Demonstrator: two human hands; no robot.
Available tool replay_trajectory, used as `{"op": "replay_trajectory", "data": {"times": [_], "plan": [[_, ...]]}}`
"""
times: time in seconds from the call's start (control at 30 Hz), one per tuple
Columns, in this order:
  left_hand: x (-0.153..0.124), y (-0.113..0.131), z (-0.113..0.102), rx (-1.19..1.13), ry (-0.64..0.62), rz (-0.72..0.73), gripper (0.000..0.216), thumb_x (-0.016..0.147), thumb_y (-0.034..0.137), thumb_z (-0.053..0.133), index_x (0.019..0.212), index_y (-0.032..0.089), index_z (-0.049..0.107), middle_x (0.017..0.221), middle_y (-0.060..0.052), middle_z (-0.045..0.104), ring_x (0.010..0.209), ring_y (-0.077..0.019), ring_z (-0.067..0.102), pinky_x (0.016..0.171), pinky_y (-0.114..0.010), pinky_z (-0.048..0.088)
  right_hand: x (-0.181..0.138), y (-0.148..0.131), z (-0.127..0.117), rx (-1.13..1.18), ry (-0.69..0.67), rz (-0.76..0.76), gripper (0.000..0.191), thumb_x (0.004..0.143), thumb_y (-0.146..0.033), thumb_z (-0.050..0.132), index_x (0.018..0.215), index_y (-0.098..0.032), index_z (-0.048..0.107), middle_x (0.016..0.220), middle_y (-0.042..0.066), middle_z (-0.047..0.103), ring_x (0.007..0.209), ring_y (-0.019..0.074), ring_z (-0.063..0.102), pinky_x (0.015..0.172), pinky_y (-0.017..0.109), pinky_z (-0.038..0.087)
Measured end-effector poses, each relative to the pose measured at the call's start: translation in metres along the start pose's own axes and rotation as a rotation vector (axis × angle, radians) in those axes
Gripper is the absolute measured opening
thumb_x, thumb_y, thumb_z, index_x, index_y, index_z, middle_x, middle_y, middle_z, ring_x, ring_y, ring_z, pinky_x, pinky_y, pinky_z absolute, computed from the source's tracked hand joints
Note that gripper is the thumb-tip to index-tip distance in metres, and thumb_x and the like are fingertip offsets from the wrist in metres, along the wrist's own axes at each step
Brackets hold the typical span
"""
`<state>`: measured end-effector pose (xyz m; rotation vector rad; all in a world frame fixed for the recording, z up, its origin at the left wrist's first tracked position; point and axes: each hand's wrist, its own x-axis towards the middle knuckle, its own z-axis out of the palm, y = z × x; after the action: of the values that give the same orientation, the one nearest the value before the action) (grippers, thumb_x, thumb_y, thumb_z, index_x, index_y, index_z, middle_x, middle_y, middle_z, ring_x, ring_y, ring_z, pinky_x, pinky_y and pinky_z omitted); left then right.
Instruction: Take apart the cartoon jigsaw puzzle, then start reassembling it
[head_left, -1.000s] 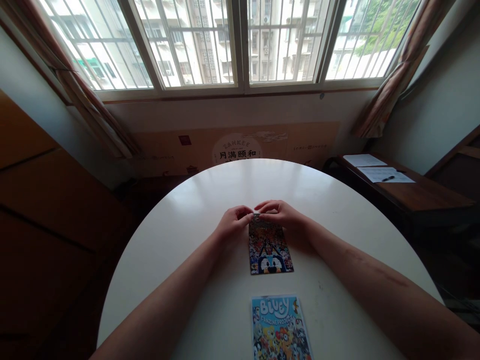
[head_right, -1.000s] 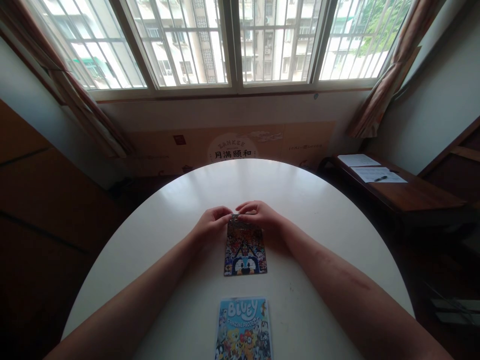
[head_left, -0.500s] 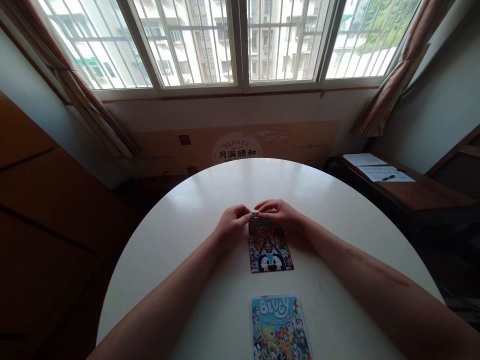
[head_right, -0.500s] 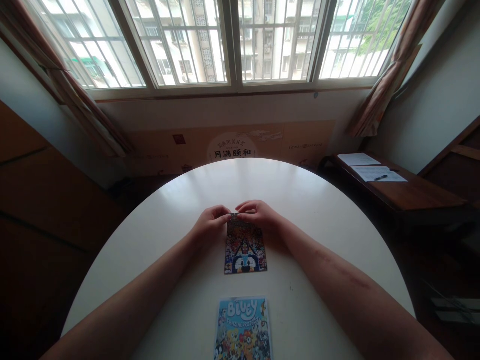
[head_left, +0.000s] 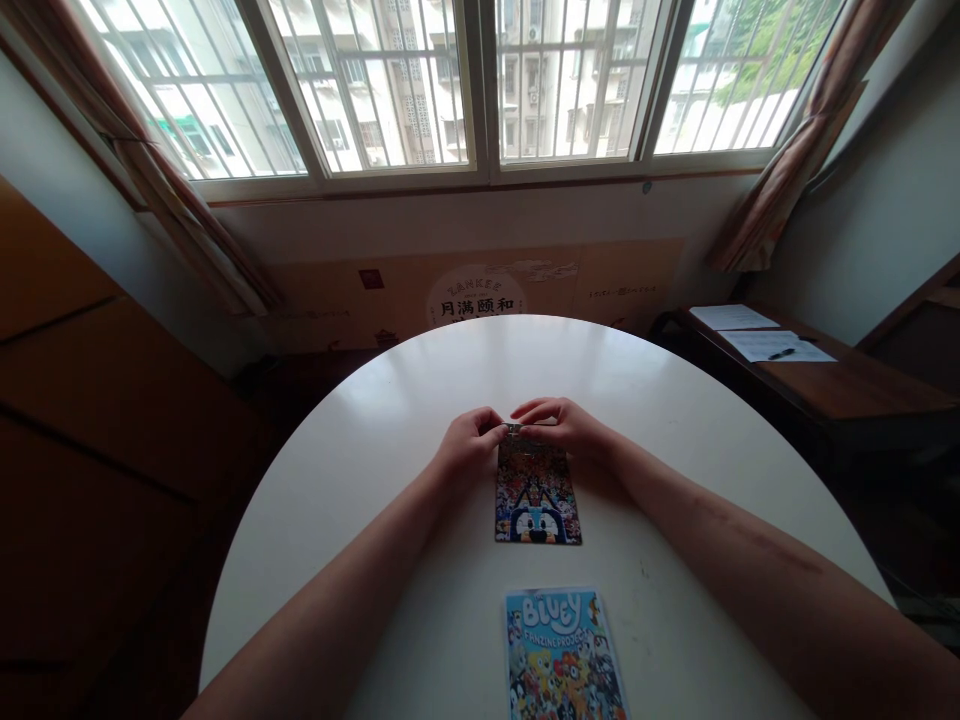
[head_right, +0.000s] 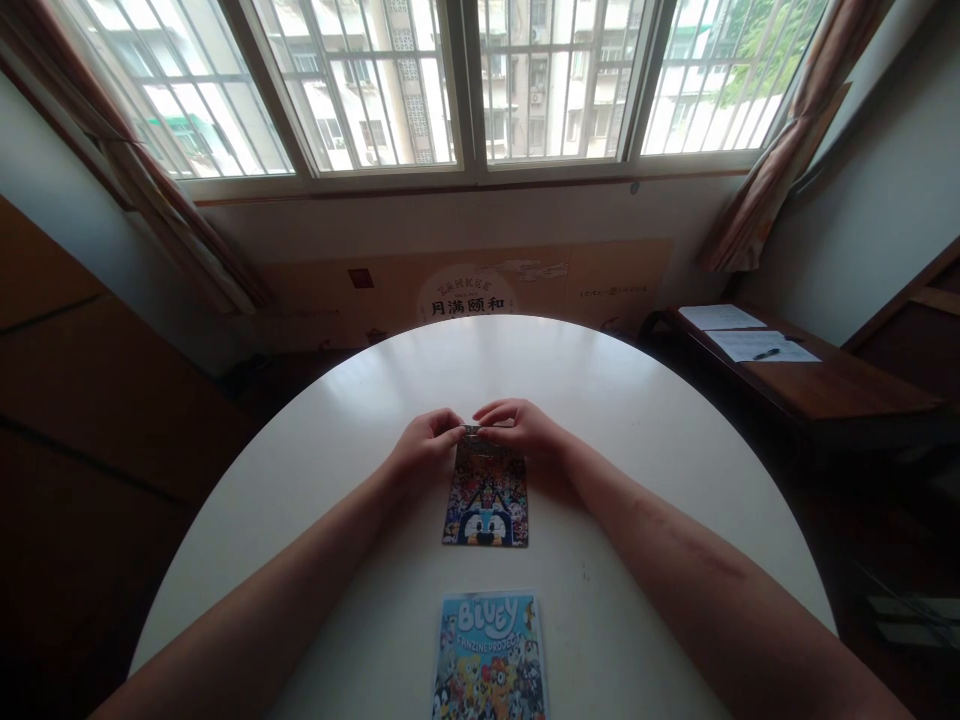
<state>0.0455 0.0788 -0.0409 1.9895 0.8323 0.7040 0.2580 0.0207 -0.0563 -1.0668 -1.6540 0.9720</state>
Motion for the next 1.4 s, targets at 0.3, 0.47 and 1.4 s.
{"op": "replay_trajectory", "data": {"times": [0.3,0.47,1.4], "plan": [[0.0,0.001,-0.001,0.012,0.011,0.004,0.018,0.078,0.035,0.061,0.076,0.017,0.066,0.073,-0.003,0.067,0.071,-0.0198,0.061,0.065,-0.029,0.047,-0.001,-0.006,0.002,-0.022,-0.001,-0.015,0.035,0.079,-0.048,0.075,0.091,-0.015,0.077,0.112,0.012,0.068,0.104,0.0214,0.064,0.096,0.04,0.053],[-0.001,0.002,0.0,-0.041,0.02,0.032,0.019,0.08,0.035,0.061,0.079,0.017,0.067,0.075,-0.003,0.068,0.074,-0.0198,0.062,0.069,-0.03,0.048,0.0,-0.006,0.004,-0.023,-0.003,-0.027,0.037,0.081,-0.05,0.073,0.088,-0.014,0.075,0.108,0.011,0.069,0.102,0.0204,0.065,0.096,0.039,0.053],[-0.006,-0.004,-0.01,0.481,0.297,0.034,0.022,0.086,0.033,0.059,0.076,0.02,0.075,0.095,-0.009,0.071,0.098,-0.03,0.059,0.092,-0.043,0.044,-0.001,-0.009,-0.001,-0.258,-0.056,-0.064,0.026,0.078,-0.042,0.075,0.087,-0.018,0.075,0.11,0.009,0.071,0.11,0.024,0.061,0.11,0.046,0.038]]}}
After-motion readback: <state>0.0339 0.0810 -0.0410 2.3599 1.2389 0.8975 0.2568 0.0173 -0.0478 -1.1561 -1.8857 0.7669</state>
